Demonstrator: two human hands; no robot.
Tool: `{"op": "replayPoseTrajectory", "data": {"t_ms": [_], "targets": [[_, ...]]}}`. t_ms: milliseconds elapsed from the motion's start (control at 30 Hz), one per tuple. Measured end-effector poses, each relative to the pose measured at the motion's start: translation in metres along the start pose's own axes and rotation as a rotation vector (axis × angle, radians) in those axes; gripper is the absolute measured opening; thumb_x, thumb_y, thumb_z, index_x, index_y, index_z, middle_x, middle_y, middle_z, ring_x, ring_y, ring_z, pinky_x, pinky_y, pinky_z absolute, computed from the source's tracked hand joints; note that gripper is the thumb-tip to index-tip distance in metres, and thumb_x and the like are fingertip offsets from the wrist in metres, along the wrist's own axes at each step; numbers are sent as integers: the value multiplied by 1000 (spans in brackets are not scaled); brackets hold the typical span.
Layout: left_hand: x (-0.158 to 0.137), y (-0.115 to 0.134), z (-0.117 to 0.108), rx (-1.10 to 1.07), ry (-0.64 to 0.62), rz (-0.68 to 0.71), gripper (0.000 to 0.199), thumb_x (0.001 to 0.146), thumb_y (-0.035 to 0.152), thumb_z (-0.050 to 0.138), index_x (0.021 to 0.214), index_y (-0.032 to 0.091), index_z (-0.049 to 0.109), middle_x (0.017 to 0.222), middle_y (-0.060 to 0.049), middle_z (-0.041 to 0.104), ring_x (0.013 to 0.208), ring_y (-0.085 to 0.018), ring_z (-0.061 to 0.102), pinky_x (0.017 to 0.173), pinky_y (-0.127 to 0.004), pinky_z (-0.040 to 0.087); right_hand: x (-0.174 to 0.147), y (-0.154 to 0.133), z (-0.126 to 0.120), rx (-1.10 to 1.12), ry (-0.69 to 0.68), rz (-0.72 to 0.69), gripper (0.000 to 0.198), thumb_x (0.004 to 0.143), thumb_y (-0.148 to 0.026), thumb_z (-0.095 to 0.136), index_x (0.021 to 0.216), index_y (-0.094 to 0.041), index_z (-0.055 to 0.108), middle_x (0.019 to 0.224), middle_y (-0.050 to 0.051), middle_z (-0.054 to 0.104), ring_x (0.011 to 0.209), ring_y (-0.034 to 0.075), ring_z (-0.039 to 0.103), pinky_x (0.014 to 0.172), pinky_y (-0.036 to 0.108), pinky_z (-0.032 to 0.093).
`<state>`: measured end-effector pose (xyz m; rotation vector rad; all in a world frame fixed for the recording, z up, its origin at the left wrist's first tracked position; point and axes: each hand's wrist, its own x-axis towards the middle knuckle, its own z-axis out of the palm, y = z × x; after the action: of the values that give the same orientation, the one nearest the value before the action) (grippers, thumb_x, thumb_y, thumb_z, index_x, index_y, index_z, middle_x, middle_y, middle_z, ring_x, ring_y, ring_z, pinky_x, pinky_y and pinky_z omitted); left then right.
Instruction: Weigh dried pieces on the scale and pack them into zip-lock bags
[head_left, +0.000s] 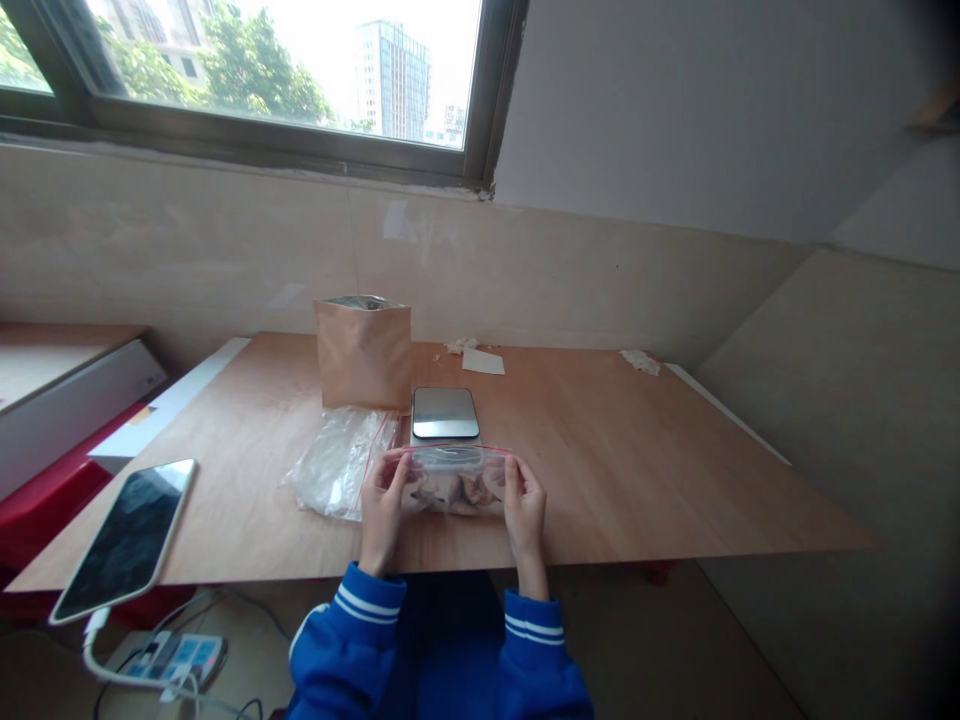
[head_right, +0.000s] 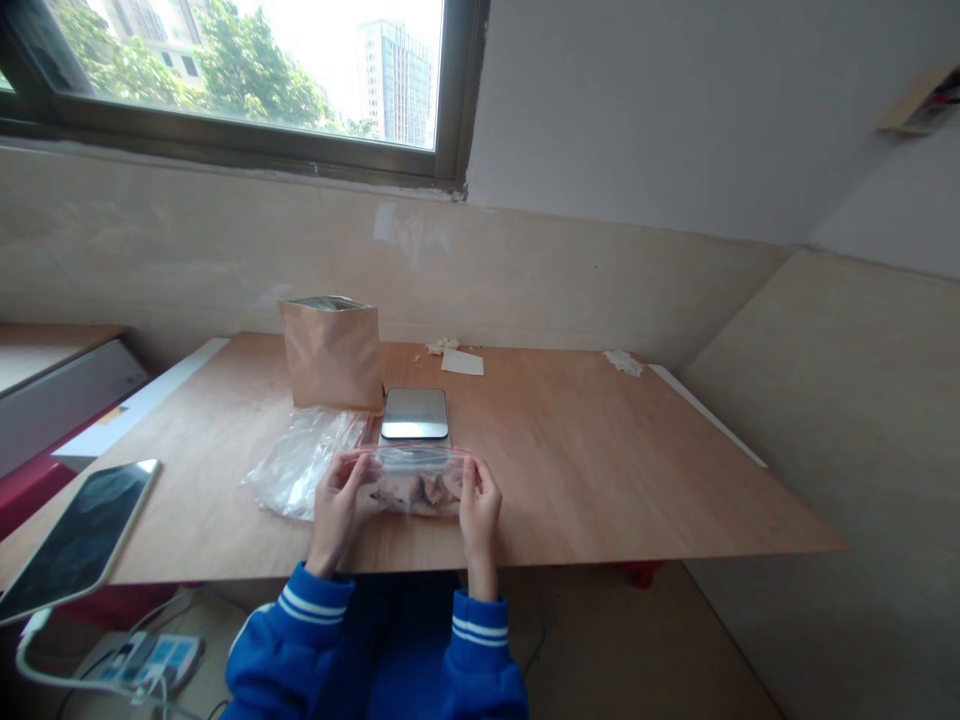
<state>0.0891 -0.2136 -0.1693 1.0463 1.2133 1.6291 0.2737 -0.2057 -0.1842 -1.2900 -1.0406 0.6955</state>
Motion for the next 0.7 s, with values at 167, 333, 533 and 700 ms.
{"op": "replayPoseTrajectory", "data": {"t_ms": [167,333,533,700], "targets": [[0,1,-3,91,-5,58,32,83,46,61,94,17,69,94,-7,70,88,-20,63,81,-32,49,0,1,-1,-29,13,-62,47,87,-60,50,88,-16,66,86,10,72,77,21,66,72,32,52],[0,10,-5,134,8,66,28,82,43,64,89,17,71,93,-6,71,93,-22,63,85,-32,47,-1,-1,1,-19,26,-69,44,88,-57,50,85,-16,66,86,9,71,82,21,66,77,33,51],[0,11,-6,92,0,26,28,78,43,68,89,17,73,96,-7,72,99,-24,63,89,-34,46,-2,-3,4,-8,77,-49,44,86,-58,52,83,-16,66,84,9,71,81,22,66,76,34,52],[1,6,-7,91,5,16,30,80,44,66,93,17,72,98,-7,72,98,-23,63,92,-35,45,-3,-4,4,126,-6,32,43,83,-58,57,83,-16,66,79,7,71,75,20,67,71,32,55]]}}
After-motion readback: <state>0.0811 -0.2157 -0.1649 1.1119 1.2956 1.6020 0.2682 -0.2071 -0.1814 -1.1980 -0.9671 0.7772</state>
